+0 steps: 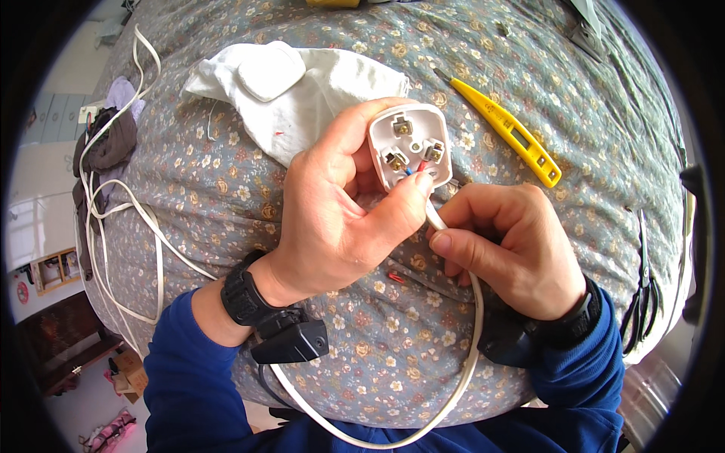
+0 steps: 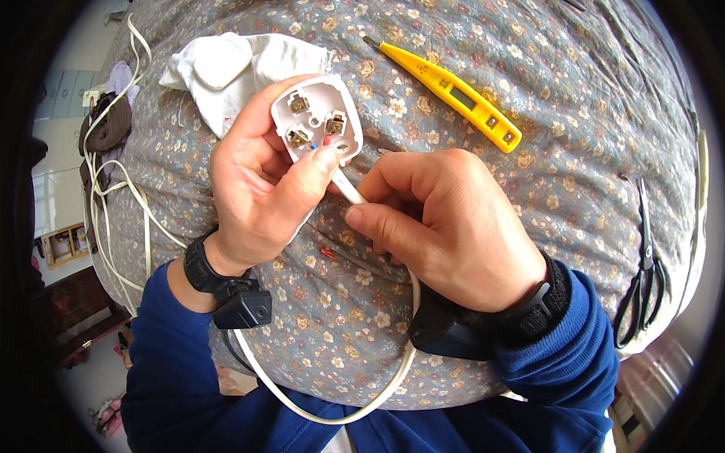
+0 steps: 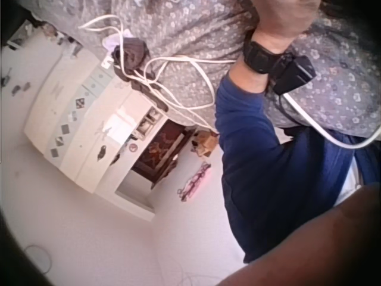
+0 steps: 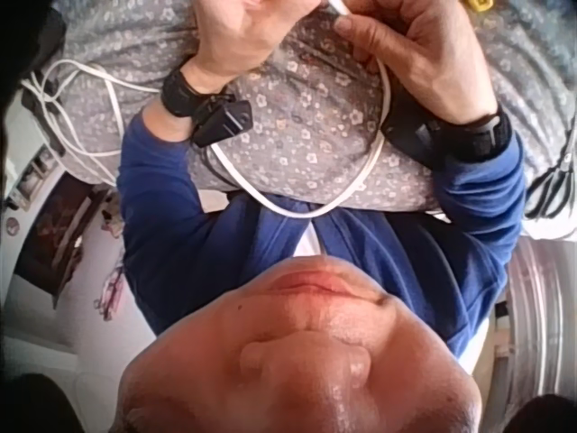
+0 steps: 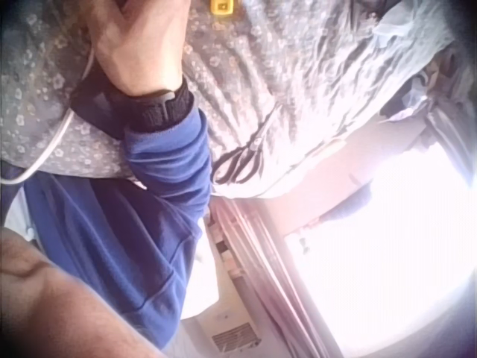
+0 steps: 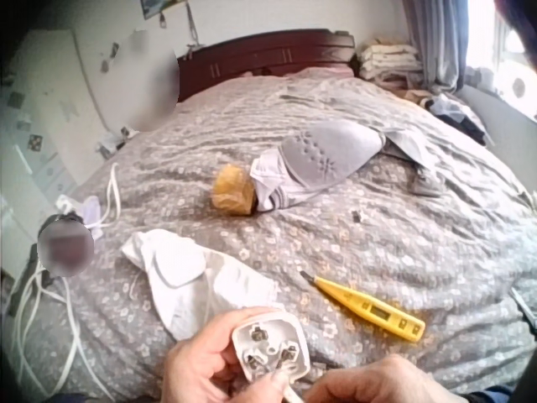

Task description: The person strips the ends of a white power cord, twists the exposed conductors, and inserts them into the terminals of a three-prong plug. They then use a yellow screwdriver to tighten the terminal screws to secure the wires.

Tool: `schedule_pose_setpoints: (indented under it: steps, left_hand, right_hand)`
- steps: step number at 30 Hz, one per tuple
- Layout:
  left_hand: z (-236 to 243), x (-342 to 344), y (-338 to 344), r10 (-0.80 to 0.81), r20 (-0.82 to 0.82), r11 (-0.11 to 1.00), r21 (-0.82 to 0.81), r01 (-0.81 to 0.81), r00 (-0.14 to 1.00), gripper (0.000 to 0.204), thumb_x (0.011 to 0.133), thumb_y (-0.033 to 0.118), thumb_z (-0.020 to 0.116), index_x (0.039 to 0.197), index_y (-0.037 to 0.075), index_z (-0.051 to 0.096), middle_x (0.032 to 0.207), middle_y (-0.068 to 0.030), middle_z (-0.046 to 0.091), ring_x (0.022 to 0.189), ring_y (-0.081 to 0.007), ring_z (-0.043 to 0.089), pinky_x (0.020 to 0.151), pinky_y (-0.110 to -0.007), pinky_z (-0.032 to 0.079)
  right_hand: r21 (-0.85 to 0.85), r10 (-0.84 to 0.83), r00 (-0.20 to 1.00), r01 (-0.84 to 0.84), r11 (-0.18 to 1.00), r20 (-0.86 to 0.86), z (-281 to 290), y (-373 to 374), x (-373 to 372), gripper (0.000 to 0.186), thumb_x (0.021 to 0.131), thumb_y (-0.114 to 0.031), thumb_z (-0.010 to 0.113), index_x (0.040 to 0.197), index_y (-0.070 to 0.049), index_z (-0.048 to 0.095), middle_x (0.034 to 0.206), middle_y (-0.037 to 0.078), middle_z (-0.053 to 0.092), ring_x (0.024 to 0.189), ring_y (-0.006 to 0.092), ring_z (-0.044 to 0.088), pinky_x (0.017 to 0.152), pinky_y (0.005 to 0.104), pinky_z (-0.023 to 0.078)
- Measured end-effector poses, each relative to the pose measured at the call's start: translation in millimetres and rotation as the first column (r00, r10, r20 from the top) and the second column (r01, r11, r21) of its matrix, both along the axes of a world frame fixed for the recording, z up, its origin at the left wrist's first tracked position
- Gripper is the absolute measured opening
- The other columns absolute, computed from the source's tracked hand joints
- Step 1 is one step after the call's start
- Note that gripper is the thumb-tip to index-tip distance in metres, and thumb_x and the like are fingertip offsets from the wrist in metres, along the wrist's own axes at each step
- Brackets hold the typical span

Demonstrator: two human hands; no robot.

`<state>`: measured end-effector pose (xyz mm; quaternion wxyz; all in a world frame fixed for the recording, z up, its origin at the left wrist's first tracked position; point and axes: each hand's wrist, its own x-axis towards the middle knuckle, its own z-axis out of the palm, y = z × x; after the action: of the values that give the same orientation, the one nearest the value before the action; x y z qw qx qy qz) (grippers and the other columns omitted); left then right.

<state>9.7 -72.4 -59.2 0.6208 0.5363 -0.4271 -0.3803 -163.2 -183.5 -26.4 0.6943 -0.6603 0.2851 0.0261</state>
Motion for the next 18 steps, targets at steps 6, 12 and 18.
schedule_pose_setpoints:
  steps: [6,12,18]
  left_hand:
    - [-3.1,0.2,-1.8,0.013,0.056,1.000,-0.005,-0.013,0.998,0.056,0.088,-0.001,0.072,0.138,-0.007,0.048,0.113,-0.0093,0.069,0.100,-0.0105,0.067,0.087,-0.026,0.057]
    - [-1.5,-0.8,-1.4,0.008,0.049,1.000,-0.008,-0.007,0.999,0.057,0.086,0.000,0.074,0.136,-0.007,0.049,0.111,-0.0089,0.069,0.100,-0.0107,0.067,0.087,-0.027,0.057]
    - [2.6,2.5,-0.5,-0.055,0.139,0.999,0.007,0.054,0.989,0.059,0.089,-0.005,0.063,0.143,-0.008,0.041,0.115,-0.0124,0.066,0.098,-0.0125,0.067,0.085,-0.028,0.056]
  right_hand:
    - [-0.011,-0.135,0.989,0.136,0.991,0.064,-6.5,10.7,2.3,0.015,0.093,-0.011,0.072,0.086,0.002,0.067,0.062,0.004,0.062,0.057,0.0066,0.055,0.052,0.0266,0.044]
    - [-0.119,-0.125,0.987,0.136,0.984,0.101,-12.0,12.4,0.6,0.016,0.093,-0.010,0.072,0.086,0.002,0.066,0.062,0.004,0.062,0.056,0.0075,0.055,0.051,0.0271,0.043]
    - [-0.076,-0.179,0.975,0.190,0.979,0.129,-12.9,17.2,3.1,0.016,0.093,-0.011,0.072,0.087,0.003,0.067,0.062,0.005,0.062,0.057,0.0078,0.055,0.052,0.0277,0.044]
